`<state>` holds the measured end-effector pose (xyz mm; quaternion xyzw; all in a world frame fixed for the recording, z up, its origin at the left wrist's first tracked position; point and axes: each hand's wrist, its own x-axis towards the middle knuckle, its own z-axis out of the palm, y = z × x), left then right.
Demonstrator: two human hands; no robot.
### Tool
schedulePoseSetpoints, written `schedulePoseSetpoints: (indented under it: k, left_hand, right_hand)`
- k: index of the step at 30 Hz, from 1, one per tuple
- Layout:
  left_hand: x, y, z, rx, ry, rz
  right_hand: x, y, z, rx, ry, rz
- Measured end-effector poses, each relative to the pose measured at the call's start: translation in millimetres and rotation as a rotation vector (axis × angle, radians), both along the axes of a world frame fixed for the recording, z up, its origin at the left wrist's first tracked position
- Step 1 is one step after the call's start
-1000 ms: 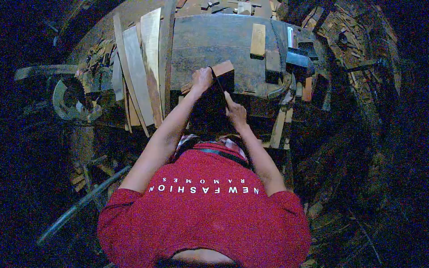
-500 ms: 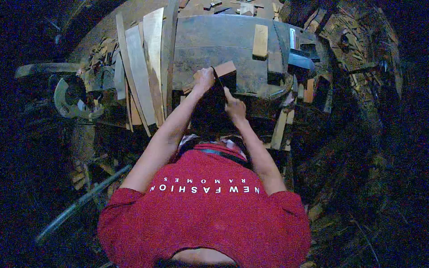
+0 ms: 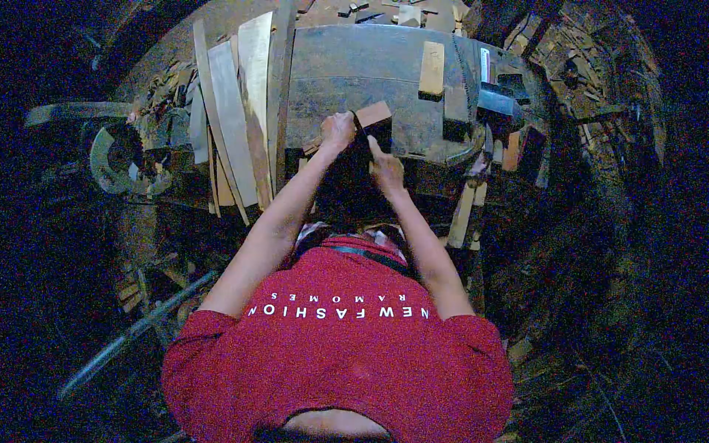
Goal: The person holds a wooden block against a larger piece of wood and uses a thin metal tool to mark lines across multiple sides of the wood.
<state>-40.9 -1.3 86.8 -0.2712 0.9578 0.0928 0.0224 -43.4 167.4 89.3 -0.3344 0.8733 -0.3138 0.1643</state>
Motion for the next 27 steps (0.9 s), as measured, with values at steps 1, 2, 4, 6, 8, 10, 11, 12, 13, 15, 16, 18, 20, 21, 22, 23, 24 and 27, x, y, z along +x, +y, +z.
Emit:
schedulePoseSetpoints:
  k: [1,2,4,6,8,10,11,12,13,15,16,18,20,21,22,23,24,27]
  left_hand:
    - [0,-1,2,0.0,-0.014,-0.018]
    - [1,0,3,0.002,-0.029,-0.035]
    - [-1,-2,0,0.0,-0.022,-0.028]
    - [2,0,-1,0.001,-0.024,-0.027]
    - [1,1,3,-0.001,-0.019,-0.03]
    - [2,-1,-7,0.002,0.013,-0.031]
    - [3,-2,-9,0.005,0.045,-0.031]
    - [2,-2,-3,0.001,0.049,-0.028]
    - [3,-1,3,0.015,0.034,-0.028]
    - [3,1,11,0.029,0.026,-0.029]
    - [3,2,11,0.024,0.019,-0.022]
    - [2,2,11,0.021,0.009,-0.016]
    - [1,3,13,0.022,-0.006,0.012]
    - [-1,1,11,0.024,-0.007,0.016]
    - [-2,0,9,0.015,-0.027,0.01]
    - [-2,1,6,0.008,-0.047,0.002]
    - [0,3,5,0.011,-0.049,-0.001]
    - [2,2,5,-0.002,0.012,-0.02]
  right_hand:
    - [9,13,1,0.002,-0.001,0.001]
    - [20,27,2,0.03,-0.029,-0.006]
    - [25,39,3,0.061,-0.057,-0.007]
    - [29,45,5,-0.023,-0.036,0.001]
    - [17,29,4,0.007,-0.02,0.01]
    - [0,0,-1,0.029,0.0,0.021]
    - [-9,-15,-5,0.025,0.012,0.018]
    - [-14,-24,-7,0.019,0.025,0.015]
    - [-13,-26,-7,0.016,0.028,0.016]
    - [-10,-25,-6,0.03,0.053,-0.014]
    - [-6,-17,-3,0.031,0.057,-0.012]
    - [10,12,6,0.065,-0.004,-0.016]
    - [28,42,1,0.062,0.008,0.001]
    - [31,48,3,0.051,0.021,0.017]
    - [32,51,3,0.009,0.03,0.024]
    - [31,49,1,0.014,0.025,0.024]
    - [25,38,2,0.054,0.011,0.012]
    - [1,0,-1,0.068,0.003,-0.005]
